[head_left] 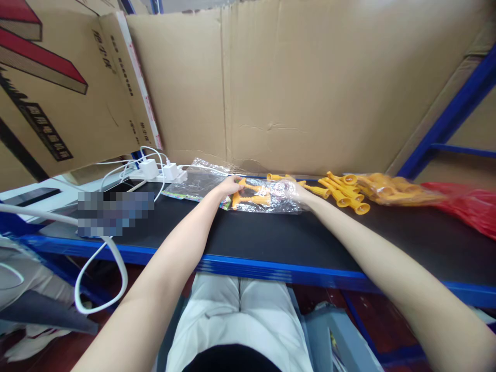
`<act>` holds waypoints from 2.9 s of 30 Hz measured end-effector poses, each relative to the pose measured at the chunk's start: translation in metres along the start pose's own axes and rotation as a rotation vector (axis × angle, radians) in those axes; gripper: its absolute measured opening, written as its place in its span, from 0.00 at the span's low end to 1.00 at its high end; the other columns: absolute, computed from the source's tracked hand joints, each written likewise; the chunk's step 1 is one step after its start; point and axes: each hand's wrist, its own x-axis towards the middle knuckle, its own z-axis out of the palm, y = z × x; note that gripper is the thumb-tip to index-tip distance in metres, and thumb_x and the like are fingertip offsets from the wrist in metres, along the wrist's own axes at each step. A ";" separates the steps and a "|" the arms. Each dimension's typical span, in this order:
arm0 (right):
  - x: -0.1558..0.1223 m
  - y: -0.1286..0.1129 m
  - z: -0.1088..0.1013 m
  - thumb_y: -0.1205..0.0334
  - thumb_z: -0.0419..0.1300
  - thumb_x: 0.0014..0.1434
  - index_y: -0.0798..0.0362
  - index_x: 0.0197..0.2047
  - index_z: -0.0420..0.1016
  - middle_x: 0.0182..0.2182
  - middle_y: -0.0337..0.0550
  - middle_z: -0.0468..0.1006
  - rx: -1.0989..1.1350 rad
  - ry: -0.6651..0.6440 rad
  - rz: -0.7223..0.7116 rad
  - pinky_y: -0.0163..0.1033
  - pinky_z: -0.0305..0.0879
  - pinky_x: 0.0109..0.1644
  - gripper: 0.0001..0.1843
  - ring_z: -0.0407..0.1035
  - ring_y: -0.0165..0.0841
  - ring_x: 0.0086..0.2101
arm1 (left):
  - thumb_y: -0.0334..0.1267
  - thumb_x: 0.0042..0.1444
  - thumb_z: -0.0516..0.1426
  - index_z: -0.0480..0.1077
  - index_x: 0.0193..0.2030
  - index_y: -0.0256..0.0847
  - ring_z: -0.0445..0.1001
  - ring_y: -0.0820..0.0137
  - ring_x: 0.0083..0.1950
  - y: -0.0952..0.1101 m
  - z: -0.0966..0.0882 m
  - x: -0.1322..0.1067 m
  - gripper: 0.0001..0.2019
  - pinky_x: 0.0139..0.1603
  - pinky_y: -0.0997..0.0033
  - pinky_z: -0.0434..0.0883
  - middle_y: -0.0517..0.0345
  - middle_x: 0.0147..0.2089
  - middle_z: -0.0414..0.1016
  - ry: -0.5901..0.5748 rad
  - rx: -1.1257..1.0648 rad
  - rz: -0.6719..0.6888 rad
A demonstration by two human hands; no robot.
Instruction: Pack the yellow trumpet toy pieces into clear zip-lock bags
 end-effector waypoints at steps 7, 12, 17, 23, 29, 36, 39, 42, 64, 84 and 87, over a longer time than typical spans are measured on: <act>-0.003 -0.005 -0.011 0.54 0.63 0.45 0.54 0.34 0.78 0.41 0.46 0.78 0.069 -0.263 -0.046 0.46 0.61 0.54 0.14 0.69 0.40 0.46 | 0.27 0.55 0.55 0.58 0.58 0.33 0.73 0.72 0.30 -0.003 0.001 0.003 0.23 0.33 0.76 0.68 0.53 0.30 0.75 0.015 -0.008 0.000; -0.007 -0.012 -0.017 0.56 0.60 0.48 0.52 0.34 0.79 0.39 0.44 0.79 0.004 -0.337 -0.040 0.43 0.61 0.55 0.12 0.70 0.39 0.45 | 0.30 0.54 0.56 0.59 0.57 0.33 0.74 0.71 0.30 0.005 0.002 -0.005 0.23 0.34 0.74 0.69 0.52 0.32 0.76 0.036 0.008 -0.031; -0.011 -0.020 -0.018 0.57 0.61 0.49 0.50 0.37 0.80 0.42 0.40 0.78 0.001 -0.441 -0.054 0.41 0.59 0.57 0.12 0.68 0.38 0.48 | 0.31 0.54 0.55 0.56 0.59 0.33 0.75 0.68 0.34 0.005 0.002 -0.003 0.25 0.36 0.72 0.70 0.47 0.38 0.76 0.048 0.098 -0.032; -0.013 -0.025 -0.015 0.59 0.61 0.49 0.51 0.42 0.79 0.49 0.41 0.74 0.002 -0.478 -0.064 0.40 0.55 0.59 0.16 0.63 0.38 0.53 | 0.35 0.51 0.57 0.61 0.56 0.35 0.67 0.56 0.55 0.006 0.000 -0.005 0.25 0.52 0.63 0.65 0.40 0.55 0.68 0.223 0.556 0.096; -0.012 -0.026 -0.014 0.59 0.61 0.47 0.51 0.47 0.77 0.55 0.41 0.69 -0.033 -0.454 -0.027 0.40 0.50 0.62 0.21 0.58 0.40 0.57 | 0.38 0.58 0.48 0.56 0.61 0.31 0.52 0.61 0.66 0.014 0.015 -0.015 0.24 0.64 0.65 0.51 0.42 0.65 0.54 0.252 0.804 0.415; -0.011 -0.025 -0.012 0.57 0.62 0.46 0.49 0.42 0.80 0.55 0.40 0.68 -0.017 -0.470 -0.053 0.42 0.49 0.63 0.18 0.56 0.41 0.58 | 0.49 0.62 0.32 0.47 0.67 0.38 0.41 0.66 0.70 0.017 0.030 -0.014 0.30 0.67 0.62 0.43 0.55 0.69 0.42 -0.237 0.857 0.271; -0.011 -0.024 -0.012 0.57 0.62 0.45 0.49 0.42 0.80 0.54 0.39 0.70 -0.022 -0.475 -0.066 0.42 0.50 0.62 0.18 0.57 0.41 0.58 | 0.49 0.61 0.31 0.43 0.68 0.38 0.37 0.67 0.70 0.018 0.029 -0.016 0.31 0.67 0.62 0.40 0.57 0.70 0.38 -0.245 0.882 0.259; -0.009 -0.022 -0.011 0.58 0.61 0.46 0.49 0.42 0.79 0.51 0.40 0.72 -0.048 -0.468 -0.072 0.40 0.51 0.61 0.18 0.60 0.39 0.55 | 0.49 0.62 0.30 0.41 0.68 0.36 0.36 0.68 0.70 0.019 0.029 -0.017 0.31 0.67 0.64 0.38 0.55 0.70 0.36 -0.255 0.891 0.248; -0.001 -0.001 -0.059 0.65 0.52 0.54 0.54 0.45 0.76 0.43 0.48 0.77 -0.817 0.204 0.085 0.41 0.62 0.50 0.18 0.69 0.39 0.45 | 0.49 0.62 0.34 0.43 0.68 0.38 0.35 0.65 0.70 0.012 0.019 -0.009 0.30 0.67 0.58 0.37 0.53 0.70 0.36 -0.186 0.837 0.181; 0.002 0.022 -0.067 0.65 0.54 0.49 0.53 0.58 0.66 0.54 0.46 0.70 -0.835 -0.043 0.263 0.35 0.62 0.50 0.31 0.68 0.37 0.48 | 0.49 0.62 0.36 0.48 0.66 0.40 0.39 0.65 0.70 0.006 0.012 -0.004 0.28 0.66 0.59 0.40 0.52 0.69 0.42 -0.144 0.823 0.172; 0.001 0.016 -0.063 0.67 0.53 0.49 0.51 0.56 0.69 0.49 0.44 0.74 -0.820 -0.085 0.299 0.37 0.63 0.49 0.29 0.71 0.37 0.44 | 0.50 0.62 0.36 0.49 0.66 0.39 0.40 0.64 0.70 0.006 0.012 -0.004 0.29 0.66 0.59 0.40 0.51 0.69 0.43 -0.136 0.817 0.174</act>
